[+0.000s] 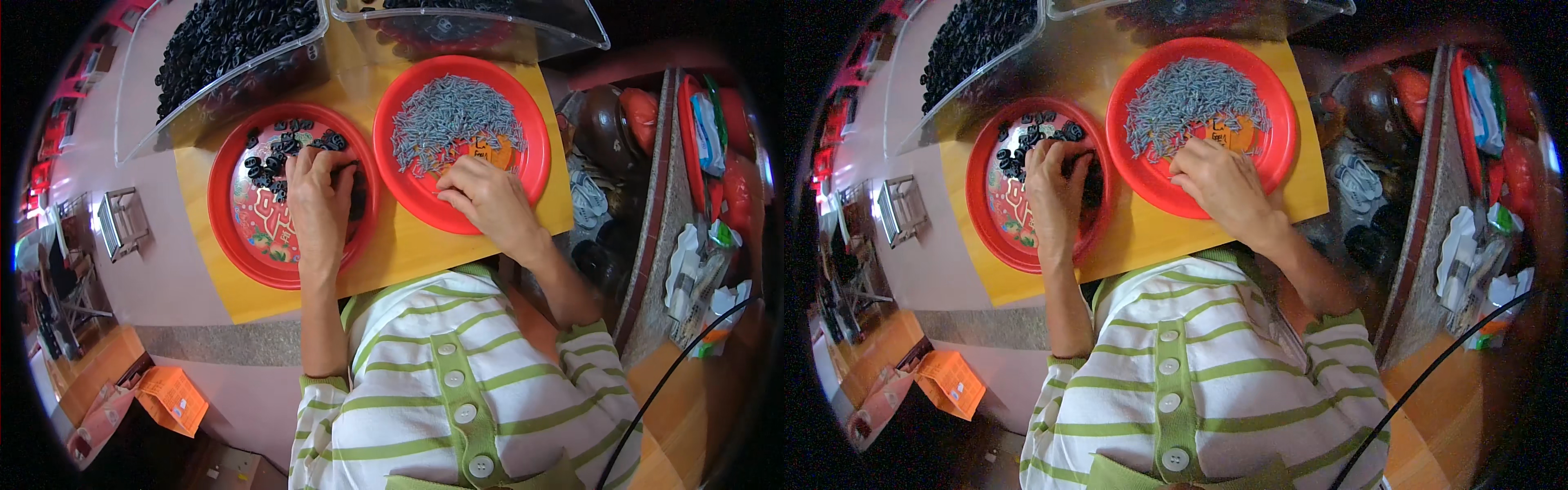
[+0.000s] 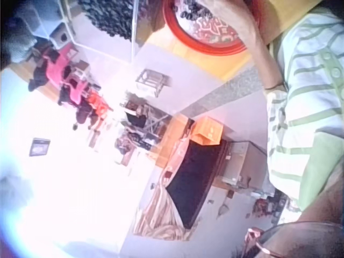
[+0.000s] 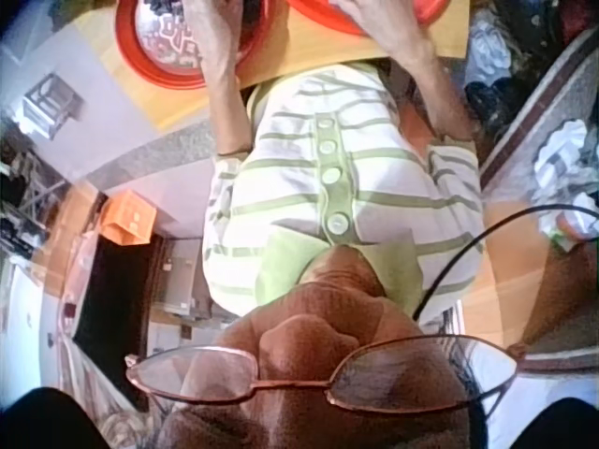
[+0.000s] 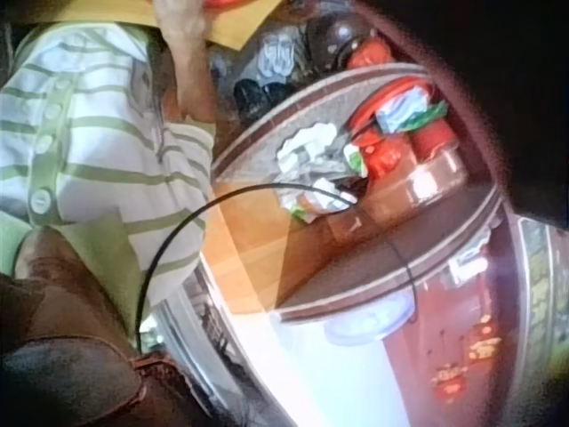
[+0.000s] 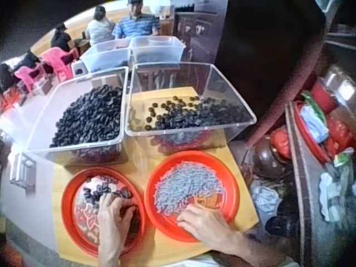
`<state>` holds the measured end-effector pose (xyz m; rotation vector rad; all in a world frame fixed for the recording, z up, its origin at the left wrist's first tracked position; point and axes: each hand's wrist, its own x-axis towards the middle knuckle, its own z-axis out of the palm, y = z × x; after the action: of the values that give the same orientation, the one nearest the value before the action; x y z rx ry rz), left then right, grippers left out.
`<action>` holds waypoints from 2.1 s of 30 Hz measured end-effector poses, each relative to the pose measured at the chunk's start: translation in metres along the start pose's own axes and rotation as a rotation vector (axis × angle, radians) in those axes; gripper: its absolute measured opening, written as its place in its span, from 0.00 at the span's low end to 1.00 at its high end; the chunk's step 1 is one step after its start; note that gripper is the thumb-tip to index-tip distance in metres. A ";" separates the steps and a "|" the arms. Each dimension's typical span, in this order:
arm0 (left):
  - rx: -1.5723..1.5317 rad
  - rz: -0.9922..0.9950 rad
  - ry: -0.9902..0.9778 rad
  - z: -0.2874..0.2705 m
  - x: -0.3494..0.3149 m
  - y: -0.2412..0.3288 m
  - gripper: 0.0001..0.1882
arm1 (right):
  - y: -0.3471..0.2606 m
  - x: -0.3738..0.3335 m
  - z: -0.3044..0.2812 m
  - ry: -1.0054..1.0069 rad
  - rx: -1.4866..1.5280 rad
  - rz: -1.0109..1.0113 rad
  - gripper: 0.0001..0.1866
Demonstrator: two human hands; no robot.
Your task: The person repeatedly picks small black plastic components from a red plate and inserts small metal pins from a second red plate into them. The person handles each component one at a time, aligning and pressing the pin into the plastic piece before placing the assembled unit back onto the plate. The process continues throughout the clip with no visible final destination for the assembled items.
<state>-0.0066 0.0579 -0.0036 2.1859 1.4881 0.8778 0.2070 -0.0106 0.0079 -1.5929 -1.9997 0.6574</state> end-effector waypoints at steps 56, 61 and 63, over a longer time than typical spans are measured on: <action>-1.460 -0.740 -0.098 -0.009 -0.054 0.022 0.09 | -0.045 0.019 0.041 0.014 1.101 0.260 0.03; -1.405 -0.703 -0.066 -0.009 -0.058 0.021 0.09 | -0.045 0.027 0.030 0.126 0.456 -0.074 0.05; -1.344 -0.674 -0.051 -0.009 -0.059 0.021 0.09 | -0.050 0.029 0.027 0.169 0.333 -0.169 0.05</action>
<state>-0.0131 -0.0052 -0.0022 0.6714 0.9481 1.0556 0.1475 0.0063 0.0220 -1.2269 -1.7705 0.7208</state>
